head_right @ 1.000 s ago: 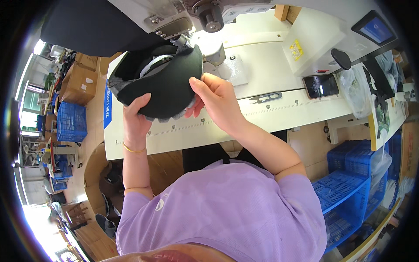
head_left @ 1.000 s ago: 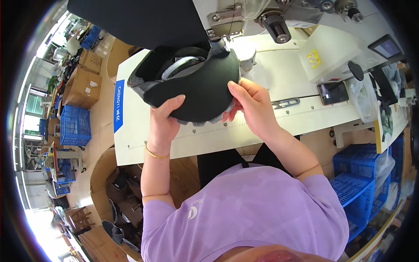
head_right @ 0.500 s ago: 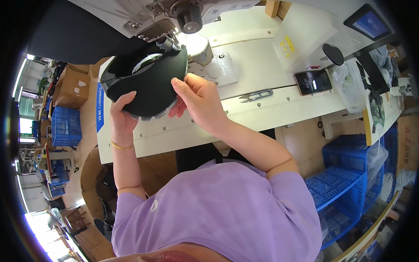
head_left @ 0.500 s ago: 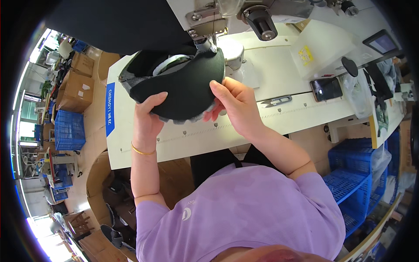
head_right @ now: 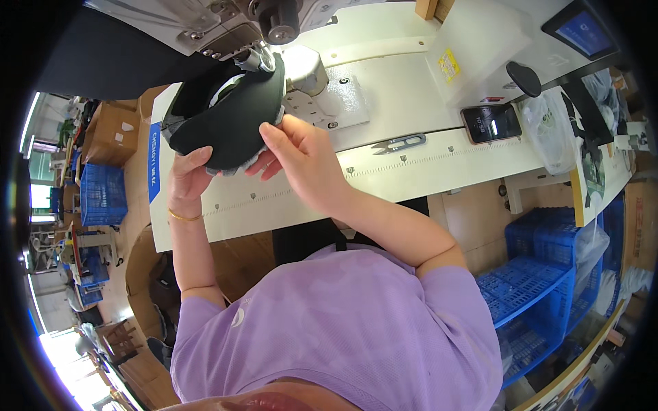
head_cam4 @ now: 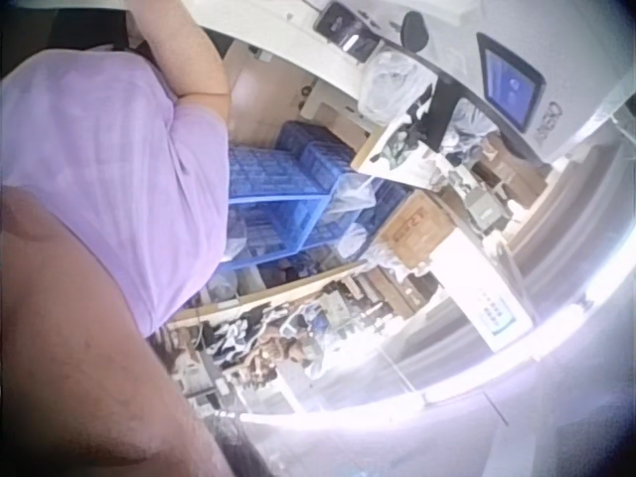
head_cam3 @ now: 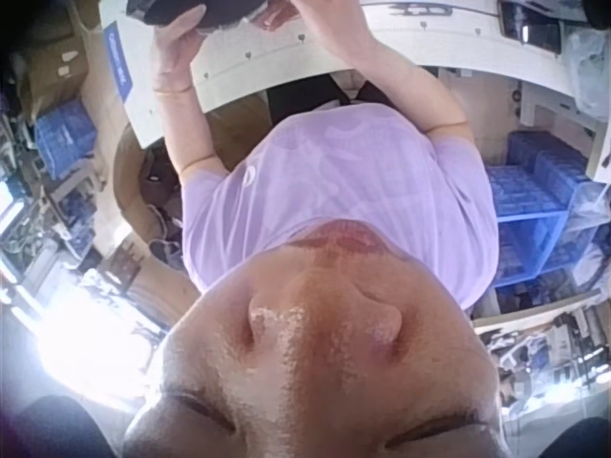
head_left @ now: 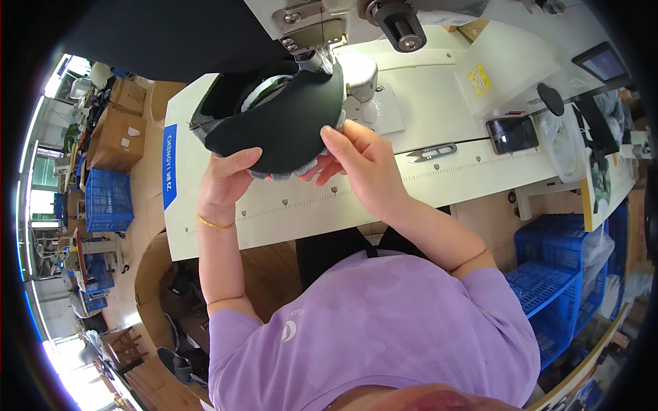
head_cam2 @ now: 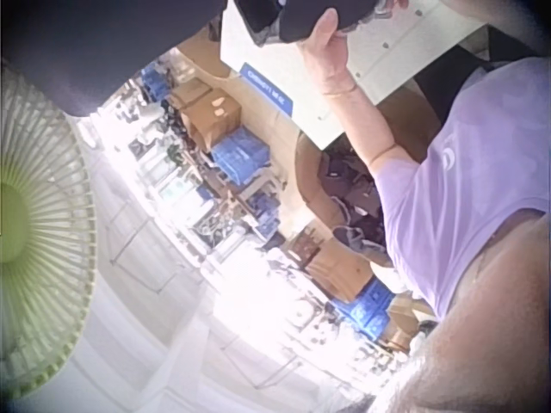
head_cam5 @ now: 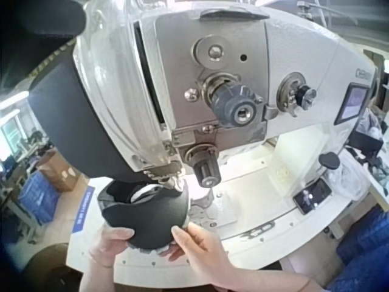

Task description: Stitching components of a shoe using an industrial sewing machine.

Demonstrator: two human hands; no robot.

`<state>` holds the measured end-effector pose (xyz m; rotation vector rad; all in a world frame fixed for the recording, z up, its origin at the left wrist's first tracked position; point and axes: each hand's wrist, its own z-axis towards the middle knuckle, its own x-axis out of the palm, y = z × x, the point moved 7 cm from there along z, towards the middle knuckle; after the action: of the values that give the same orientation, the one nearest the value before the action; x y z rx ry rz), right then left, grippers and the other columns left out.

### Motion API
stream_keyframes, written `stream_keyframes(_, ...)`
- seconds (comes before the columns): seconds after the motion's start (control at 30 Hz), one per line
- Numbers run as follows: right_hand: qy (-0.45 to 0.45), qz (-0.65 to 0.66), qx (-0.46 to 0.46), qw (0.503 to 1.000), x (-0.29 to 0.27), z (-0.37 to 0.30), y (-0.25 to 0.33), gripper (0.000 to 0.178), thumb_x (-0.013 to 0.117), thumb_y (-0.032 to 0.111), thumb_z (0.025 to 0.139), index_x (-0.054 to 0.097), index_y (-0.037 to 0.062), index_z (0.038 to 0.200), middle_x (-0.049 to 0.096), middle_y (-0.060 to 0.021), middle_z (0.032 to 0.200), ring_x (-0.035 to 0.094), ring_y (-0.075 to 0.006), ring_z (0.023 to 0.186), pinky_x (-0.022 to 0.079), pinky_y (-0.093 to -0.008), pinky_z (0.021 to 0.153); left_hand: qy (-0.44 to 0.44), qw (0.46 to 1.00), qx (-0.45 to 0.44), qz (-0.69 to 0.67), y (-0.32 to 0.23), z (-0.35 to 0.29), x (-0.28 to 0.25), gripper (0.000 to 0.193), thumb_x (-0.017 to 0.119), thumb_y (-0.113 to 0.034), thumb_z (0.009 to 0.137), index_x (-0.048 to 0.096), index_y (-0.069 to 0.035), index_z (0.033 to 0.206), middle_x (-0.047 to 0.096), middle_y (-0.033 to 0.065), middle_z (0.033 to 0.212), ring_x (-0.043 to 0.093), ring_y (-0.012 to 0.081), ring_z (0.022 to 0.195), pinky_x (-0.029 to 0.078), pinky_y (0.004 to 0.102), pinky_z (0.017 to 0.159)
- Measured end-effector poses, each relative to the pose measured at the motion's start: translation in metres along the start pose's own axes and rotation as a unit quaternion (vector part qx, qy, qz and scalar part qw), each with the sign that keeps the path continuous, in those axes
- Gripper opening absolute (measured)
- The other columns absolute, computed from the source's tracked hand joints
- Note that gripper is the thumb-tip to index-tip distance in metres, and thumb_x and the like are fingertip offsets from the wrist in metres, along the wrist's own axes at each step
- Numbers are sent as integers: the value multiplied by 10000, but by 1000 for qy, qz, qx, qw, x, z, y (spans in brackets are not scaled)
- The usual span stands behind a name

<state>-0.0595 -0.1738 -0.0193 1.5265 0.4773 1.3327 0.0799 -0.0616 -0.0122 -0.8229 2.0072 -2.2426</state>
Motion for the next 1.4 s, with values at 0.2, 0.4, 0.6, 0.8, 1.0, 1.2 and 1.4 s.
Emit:
stream_keyframes(0.2,-5,-20,-6,1000,-12,12,8,294,453,247,984,567,-17,922,663,-101,827,665,-152,691,521,-233,566,-31,999,35,-2,2,4,15,315,574,37,815,564,24,1129,642,119,1002,650,182,772,537,283,580)
stream_keyframes(0.4,-5,-48,-20,999,-16,19,10,300,443,235,987,591,-15,910,663,-103,828,660,-158,667,510,-236,578,-54,996,75,6,-1,6,25,321,552,39,833,553,27,1154,638,129,1042,654,193,835,538,289,603)
stream_keyframes(0.6,-12,-58,-31,998,-16,23,15,282,447,220,979,596,-10,912,663,-92,820,660,-153,672,508,-234,577,-75,994,84,6,0,10,28,316,564,28,847,548,25,1163,635,127,1056,647,195,875,538,305,614)
stream_keyframes(0.8,-16,-60,-30,998,-19,27,15,286,441,219,978,601,-13,927,667,-94,827,666,-158,685,512,-236,587,-98,988,113,27,-1,12,32,347,577,25,856,530,15,1199,625,120,1087,631,182,921,541,308,701)
stream_keyframes(1.0,-30,-44,-32,998,-25,27,17,303,435,233,982,605,-14,941,673,-105,839,671,-168,684,508,-234,584,-159,974,162,21,2,12,46,385,601,42,849,527,11,1225,586,93,1175,556,161,1075,436,295,953)
stream_keyframes(1.2,-37,-33,-32,998,-26,29,12,300,452,236,979,610,-13,923,673,-108,832,675,-176,690,505,-232,578,-194,950,226,96,6,11,47,315,588,17,871,547,17,1184,595,97,1155,574,165,1046,445,298,947)
stream_keyframes(1.4,-38,-49,-33,998,-27,30,11,291,471,225,972,613,-19,901,666,-104,820,675,-179,692,505,-233,575,-238,930,241,144,11,14,54,275,594,-4,878,560,22,1150,606,80,1118,576,145,1002,446,281,911)
